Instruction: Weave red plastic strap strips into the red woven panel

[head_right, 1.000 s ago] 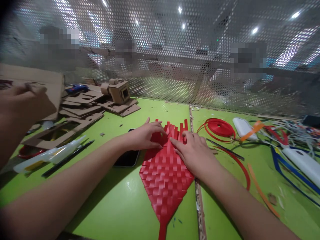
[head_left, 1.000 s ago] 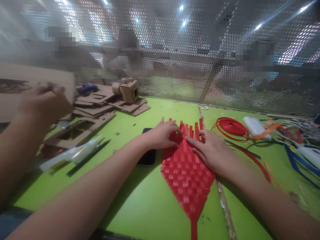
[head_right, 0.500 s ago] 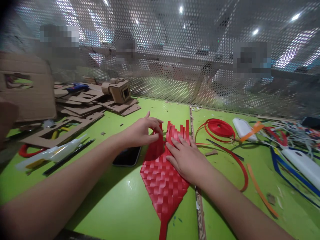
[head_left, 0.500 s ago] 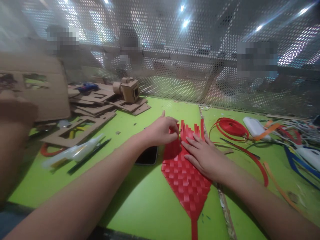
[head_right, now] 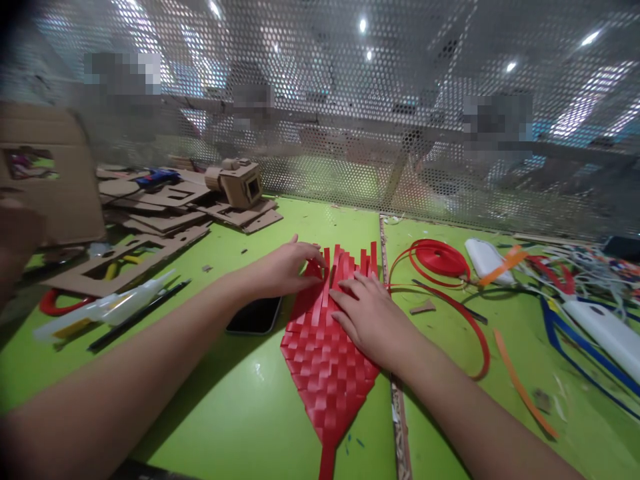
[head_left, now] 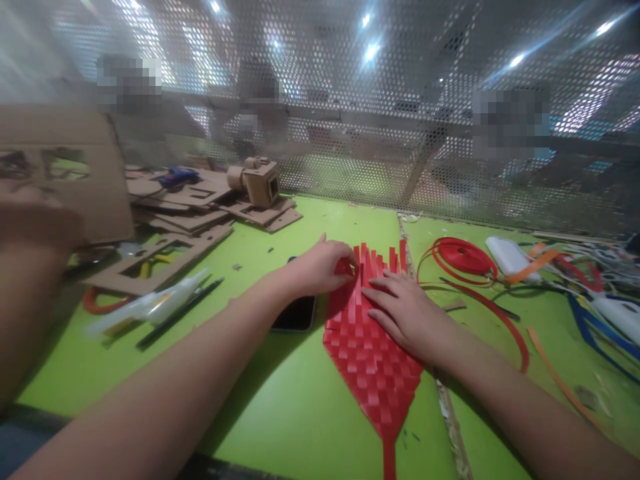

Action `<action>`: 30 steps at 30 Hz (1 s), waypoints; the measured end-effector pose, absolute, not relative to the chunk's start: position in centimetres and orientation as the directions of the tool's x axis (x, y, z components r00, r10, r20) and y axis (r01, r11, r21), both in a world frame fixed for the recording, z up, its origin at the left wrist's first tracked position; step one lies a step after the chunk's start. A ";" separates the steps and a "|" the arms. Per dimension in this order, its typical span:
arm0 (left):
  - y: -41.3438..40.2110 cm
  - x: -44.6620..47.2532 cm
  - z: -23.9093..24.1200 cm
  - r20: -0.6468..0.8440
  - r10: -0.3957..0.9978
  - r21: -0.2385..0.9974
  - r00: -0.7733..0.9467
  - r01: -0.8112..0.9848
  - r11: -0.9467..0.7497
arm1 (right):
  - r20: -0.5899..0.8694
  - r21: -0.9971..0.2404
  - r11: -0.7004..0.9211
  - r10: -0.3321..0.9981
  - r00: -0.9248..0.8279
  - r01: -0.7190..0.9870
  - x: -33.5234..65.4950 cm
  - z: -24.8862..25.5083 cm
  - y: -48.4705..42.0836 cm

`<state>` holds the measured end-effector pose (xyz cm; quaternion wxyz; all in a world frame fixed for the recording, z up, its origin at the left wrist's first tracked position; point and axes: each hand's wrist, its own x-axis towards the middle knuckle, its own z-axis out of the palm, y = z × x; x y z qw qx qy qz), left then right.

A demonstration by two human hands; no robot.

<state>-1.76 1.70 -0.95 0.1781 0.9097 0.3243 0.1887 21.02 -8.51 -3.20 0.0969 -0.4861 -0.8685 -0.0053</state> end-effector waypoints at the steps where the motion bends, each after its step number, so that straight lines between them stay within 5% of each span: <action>1: 1.7 -1.8 -0.9 0.223 0.666 0.436 0.712 0.539 -0.721 | 0.195 -0.092 0.536 0.836 -0.513 0.839 21.2 -2.9 -8.4; 8: 1.6 -1.7 -0.7 0.200 0.673 0.392 0.712 0.572 -0.721 | 0.349 -0.115 0.490 0.834 -0.427 0.864 22.9 -1.2 -7.9; 17: 1.4 -1.9 -0.7 0.217 0.675 0.359 0.705 0.585 -0.727 | 0.162 -0.129 0.369 0.924 -0.347 0.921 24.1 -1.4 -7.4; 30: 0.2 -0.3 -0.7 0.087 0.707 0.282 0.702 0.663 -0.693 | 0.122 -0.015 0.322 0.940 -0.318 0.947 23.4 -1.6 -7.3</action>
